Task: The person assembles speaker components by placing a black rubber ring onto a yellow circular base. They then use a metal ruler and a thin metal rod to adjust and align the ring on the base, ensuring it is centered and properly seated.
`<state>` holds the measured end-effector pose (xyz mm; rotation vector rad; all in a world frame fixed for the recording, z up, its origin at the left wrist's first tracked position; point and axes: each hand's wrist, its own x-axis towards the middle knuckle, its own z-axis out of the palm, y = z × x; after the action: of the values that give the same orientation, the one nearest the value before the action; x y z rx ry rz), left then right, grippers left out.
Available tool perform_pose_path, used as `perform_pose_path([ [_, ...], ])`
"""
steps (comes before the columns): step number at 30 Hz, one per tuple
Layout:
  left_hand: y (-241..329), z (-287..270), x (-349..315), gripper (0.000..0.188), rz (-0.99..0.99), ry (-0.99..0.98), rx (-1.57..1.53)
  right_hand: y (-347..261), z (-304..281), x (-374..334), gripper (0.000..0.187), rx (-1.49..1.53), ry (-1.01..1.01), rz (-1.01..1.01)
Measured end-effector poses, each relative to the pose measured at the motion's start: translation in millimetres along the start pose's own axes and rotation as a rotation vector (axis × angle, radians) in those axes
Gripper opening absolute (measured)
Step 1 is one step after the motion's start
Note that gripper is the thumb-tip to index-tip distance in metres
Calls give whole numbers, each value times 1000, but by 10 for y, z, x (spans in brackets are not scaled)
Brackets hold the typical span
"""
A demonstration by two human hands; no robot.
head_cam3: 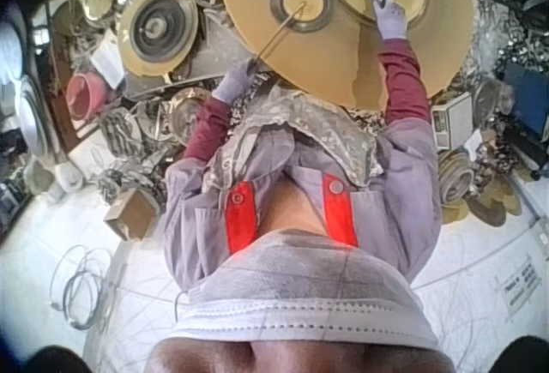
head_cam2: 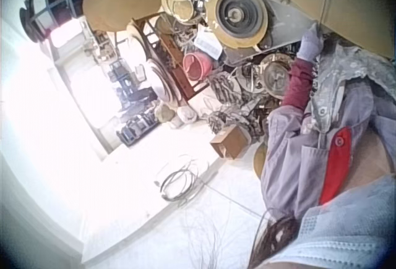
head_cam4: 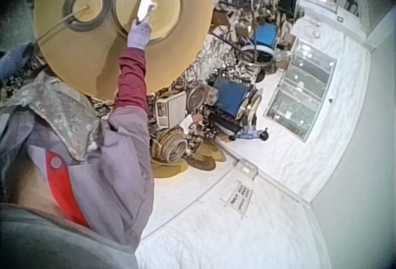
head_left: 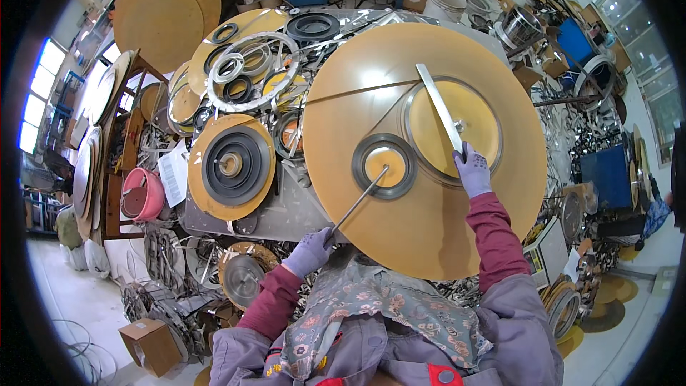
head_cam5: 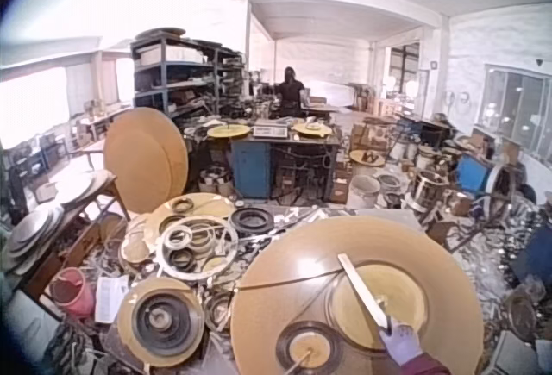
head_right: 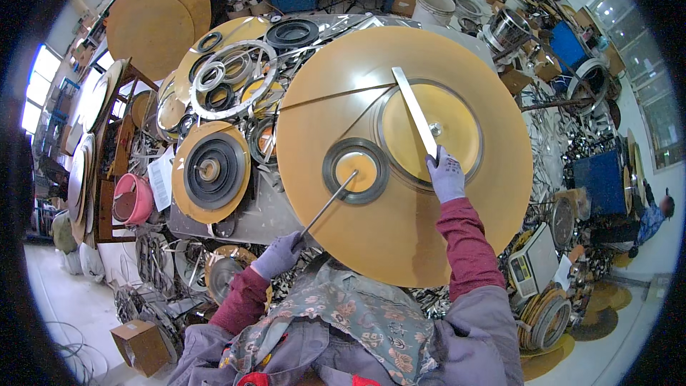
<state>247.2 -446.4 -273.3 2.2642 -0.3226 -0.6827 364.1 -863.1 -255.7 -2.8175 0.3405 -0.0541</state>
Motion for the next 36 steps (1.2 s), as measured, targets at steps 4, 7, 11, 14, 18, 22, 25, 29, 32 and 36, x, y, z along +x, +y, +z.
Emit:
perform_pose_path([
  [4,23,-13,-13,15,8,-5,-7,24,28,8,41,23,-3,3],
  [7,50,-15,-6,14,11,-13,6,36,69,-6,39,11,62,-40],
  [11,13,17,-17,15,47,27,0,0,24,2,38,5,26,-30],
  [14,0,-21,5,17,27,45,-31,-30,-6,-9,38,18,-1,-7],
  [18,12,-49,-6,16,19,54,-46,-61,-64,-10,38,56,-44,13],
  [22,44,-41,-1,16,-19,-2,15,37,34,8,39,22,-10,-12],
  [25,20,-14,4,16,-37,-23,5,44,41,6,40,11,-2,-25],
  [29,79,-39,-14,15,-48,-46,13,16,3,10,42,-2,-39,-5],
  [32,58,-27,-34,15,-24,-36,-3,8,-5,6,44,-4,-52,7],
  [36,29,-2,-38,15,-11,-27,7,-11,-11,-5,47,9,-44,0],
])
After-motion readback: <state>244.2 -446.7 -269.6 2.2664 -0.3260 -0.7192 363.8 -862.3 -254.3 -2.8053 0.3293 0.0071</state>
